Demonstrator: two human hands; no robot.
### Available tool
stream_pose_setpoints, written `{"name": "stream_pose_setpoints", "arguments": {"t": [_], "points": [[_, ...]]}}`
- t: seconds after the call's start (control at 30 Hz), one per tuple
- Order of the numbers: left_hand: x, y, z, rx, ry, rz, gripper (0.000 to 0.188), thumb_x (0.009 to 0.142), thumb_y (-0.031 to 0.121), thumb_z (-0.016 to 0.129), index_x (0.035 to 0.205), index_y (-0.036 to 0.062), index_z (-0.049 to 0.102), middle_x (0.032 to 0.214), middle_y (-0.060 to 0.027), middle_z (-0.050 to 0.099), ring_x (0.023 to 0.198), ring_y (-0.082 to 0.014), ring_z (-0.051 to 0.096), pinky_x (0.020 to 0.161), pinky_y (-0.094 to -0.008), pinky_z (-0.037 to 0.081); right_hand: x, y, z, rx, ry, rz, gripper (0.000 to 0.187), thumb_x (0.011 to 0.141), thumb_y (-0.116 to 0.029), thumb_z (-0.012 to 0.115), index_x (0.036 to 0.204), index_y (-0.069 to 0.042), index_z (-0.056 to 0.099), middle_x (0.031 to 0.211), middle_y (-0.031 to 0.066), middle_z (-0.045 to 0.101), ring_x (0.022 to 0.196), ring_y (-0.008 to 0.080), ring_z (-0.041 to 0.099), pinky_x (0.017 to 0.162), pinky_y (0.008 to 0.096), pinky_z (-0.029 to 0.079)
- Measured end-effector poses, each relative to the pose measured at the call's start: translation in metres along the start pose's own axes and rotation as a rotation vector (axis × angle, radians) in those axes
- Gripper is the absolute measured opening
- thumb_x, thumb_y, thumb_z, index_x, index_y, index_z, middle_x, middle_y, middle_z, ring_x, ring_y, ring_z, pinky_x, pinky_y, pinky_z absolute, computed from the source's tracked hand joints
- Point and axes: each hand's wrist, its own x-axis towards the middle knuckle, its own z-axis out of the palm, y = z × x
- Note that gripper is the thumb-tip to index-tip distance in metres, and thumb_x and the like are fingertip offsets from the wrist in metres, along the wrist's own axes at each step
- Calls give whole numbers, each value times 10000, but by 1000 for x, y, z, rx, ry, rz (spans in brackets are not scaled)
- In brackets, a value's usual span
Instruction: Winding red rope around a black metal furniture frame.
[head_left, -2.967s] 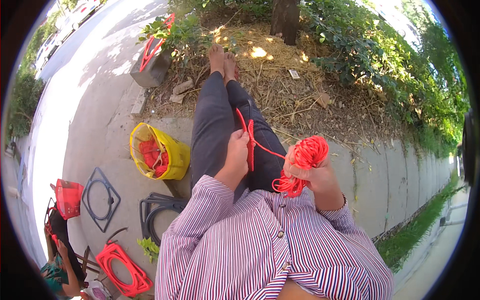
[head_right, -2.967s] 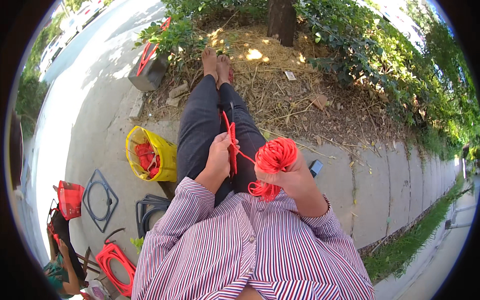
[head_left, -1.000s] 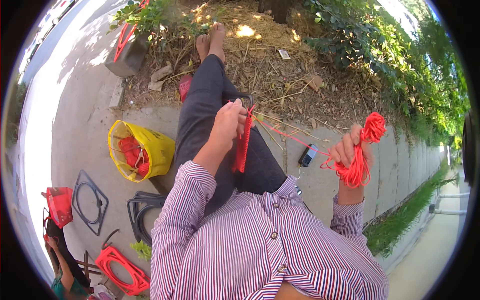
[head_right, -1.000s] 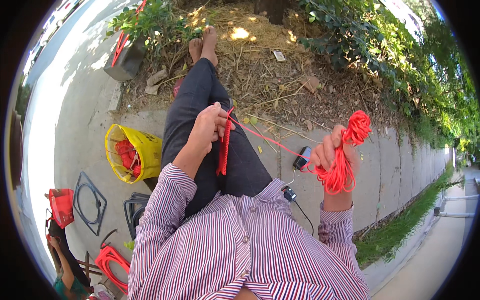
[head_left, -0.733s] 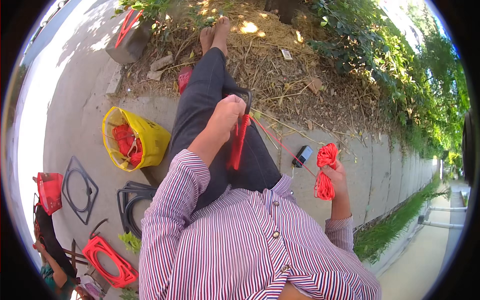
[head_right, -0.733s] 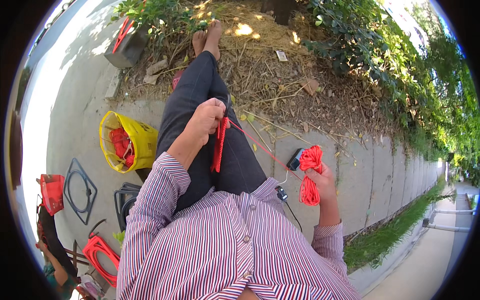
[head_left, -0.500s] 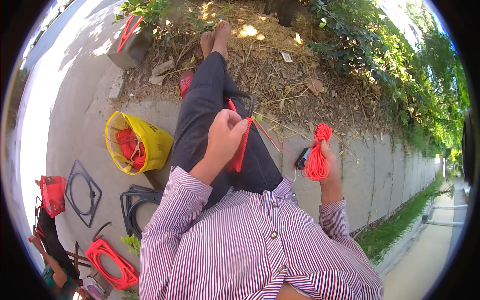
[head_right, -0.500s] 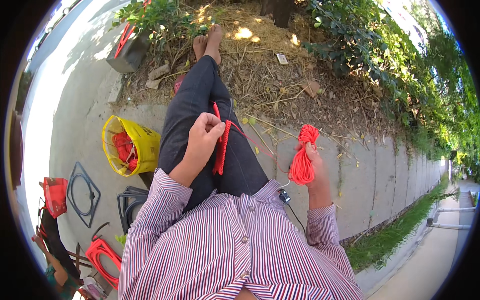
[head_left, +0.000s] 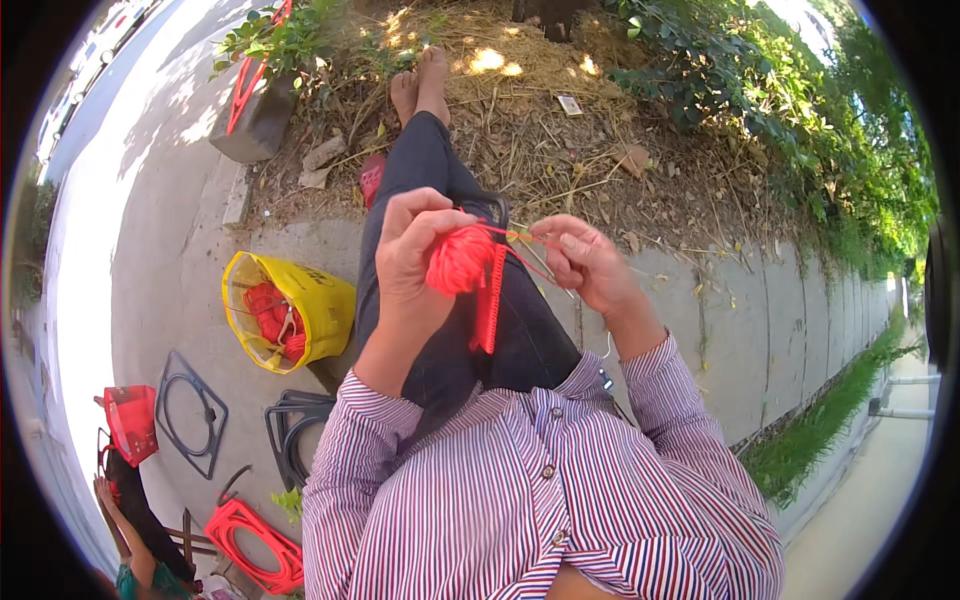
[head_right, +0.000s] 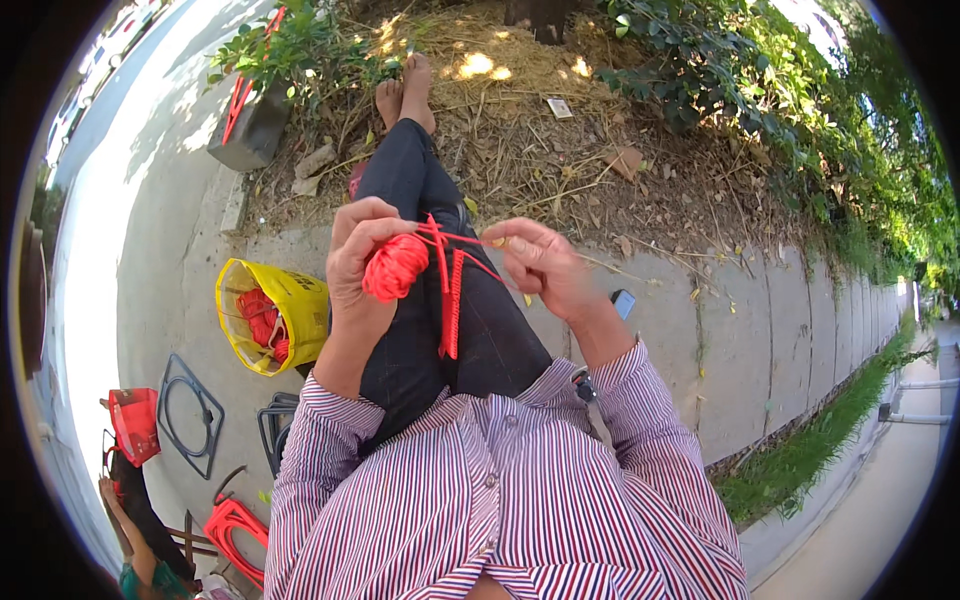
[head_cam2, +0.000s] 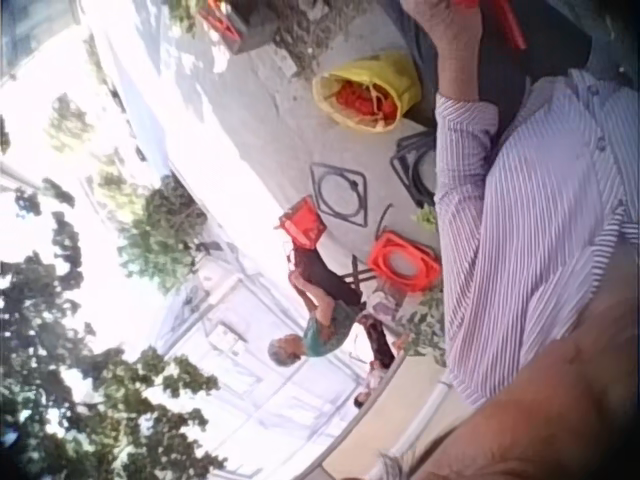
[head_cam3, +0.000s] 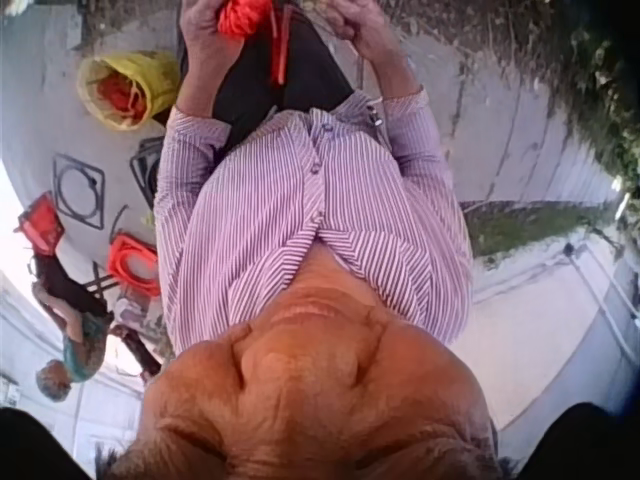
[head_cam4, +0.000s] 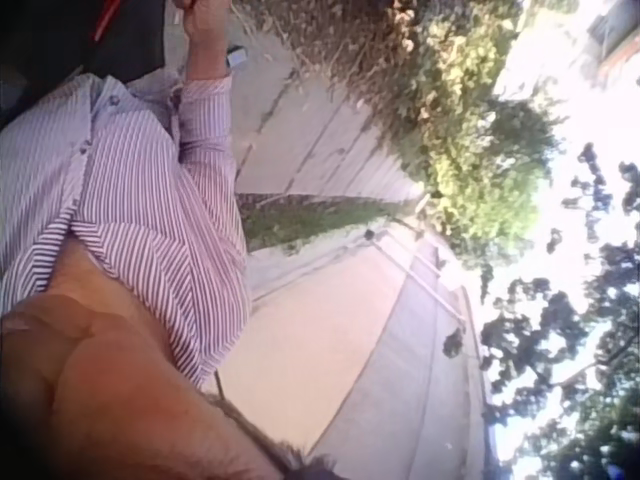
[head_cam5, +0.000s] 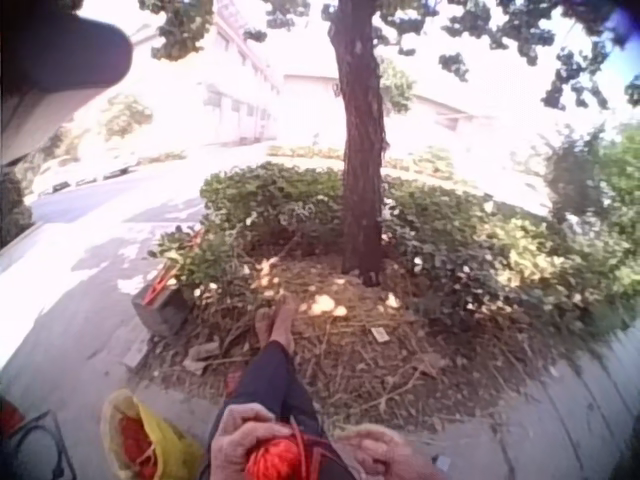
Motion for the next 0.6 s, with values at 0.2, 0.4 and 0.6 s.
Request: {"name": "stream_pose_setpoints", "arguments": {"t": [0.2,0.4,0.6], "points": [[26,-46,26,898,-459,103,173,693,-2,612,859,45,617,929,-94,563,926,-288,547,813,-398,436,44,-4,9,-1008,378,-186,435,777,-143,679,1179,-5,585,948,73,587,813,154,582,712,279,490],[8,-48,50,457,-235,-136,370,664,1,652,1025,33,575,934,-103,586,937,-317,563,852,-404,448,51,5,18,-1392,472,-291,419,688,-188,742,1052,-27,612,1093,137,577,1024,295,574,896,356,464],[-23,-31,40,88,-214,-284,266,741,24,685,984,-1,580,874,-73,605,769,-177,591,732,-293,488,-1,-37,30,-856,528,-537,253,659,-117,744,747,-22,526,1084,141,614,1092,278,571,925,391,443]]}}
